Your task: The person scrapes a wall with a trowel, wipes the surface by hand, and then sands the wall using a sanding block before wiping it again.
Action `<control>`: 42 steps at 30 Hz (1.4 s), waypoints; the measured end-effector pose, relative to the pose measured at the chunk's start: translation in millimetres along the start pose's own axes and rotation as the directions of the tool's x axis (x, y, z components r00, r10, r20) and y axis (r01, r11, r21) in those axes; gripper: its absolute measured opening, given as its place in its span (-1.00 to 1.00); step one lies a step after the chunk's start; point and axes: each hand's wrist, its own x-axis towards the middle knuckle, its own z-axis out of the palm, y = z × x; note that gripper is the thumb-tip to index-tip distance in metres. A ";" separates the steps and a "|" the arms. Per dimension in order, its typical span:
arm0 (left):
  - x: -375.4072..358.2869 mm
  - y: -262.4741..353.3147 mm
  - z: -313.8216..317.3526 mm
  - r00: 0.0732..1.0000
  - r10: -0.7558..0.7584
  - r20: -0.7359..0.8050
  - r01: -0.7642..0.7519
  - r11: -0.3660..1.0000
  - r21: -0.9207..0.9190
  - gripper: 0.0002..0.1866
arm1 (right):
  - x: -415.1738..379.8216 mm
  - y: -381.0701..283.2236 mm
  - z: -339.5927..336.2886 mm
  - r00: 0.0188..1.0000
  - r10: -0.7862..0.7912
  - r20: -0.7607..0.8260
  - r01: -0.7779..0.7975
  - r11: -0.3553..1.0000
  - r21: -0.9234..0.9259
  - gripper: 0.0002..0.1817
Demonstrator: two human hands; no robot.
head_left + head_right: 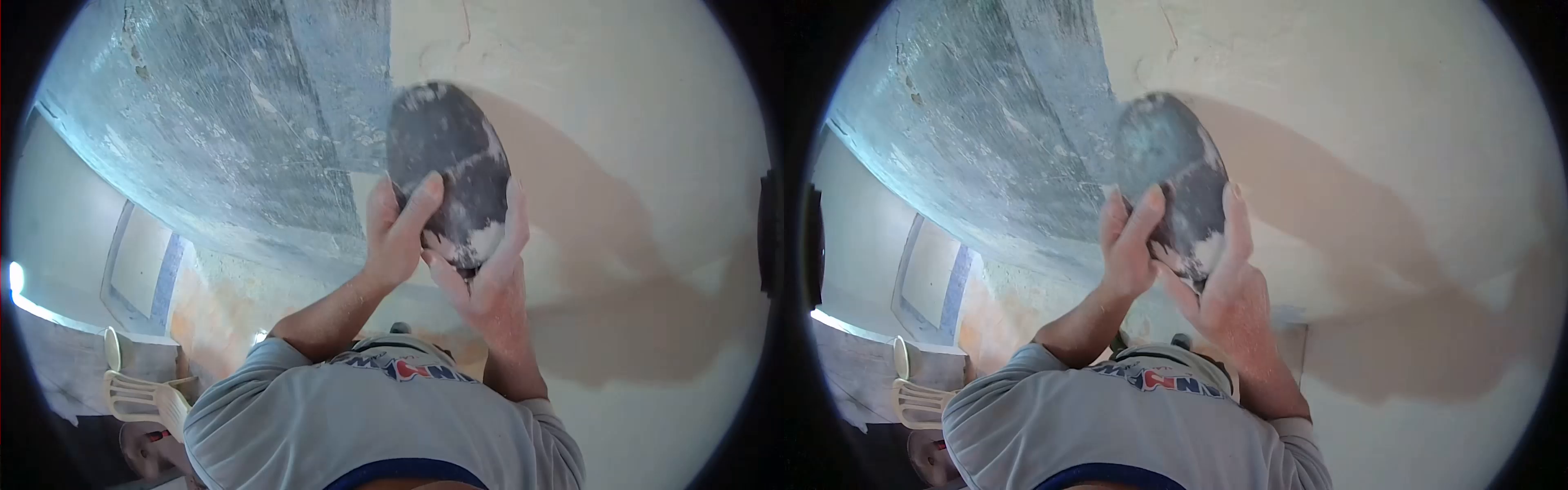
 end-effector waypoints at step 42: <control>4.7 26.8 -5.6 0.996 -0.085 0.031 0.082 0.991 0.107 -0.71 | 21.8 -34.3 0.5 0.998 0.056 0.035 -0.057 0.997 0.050 0.10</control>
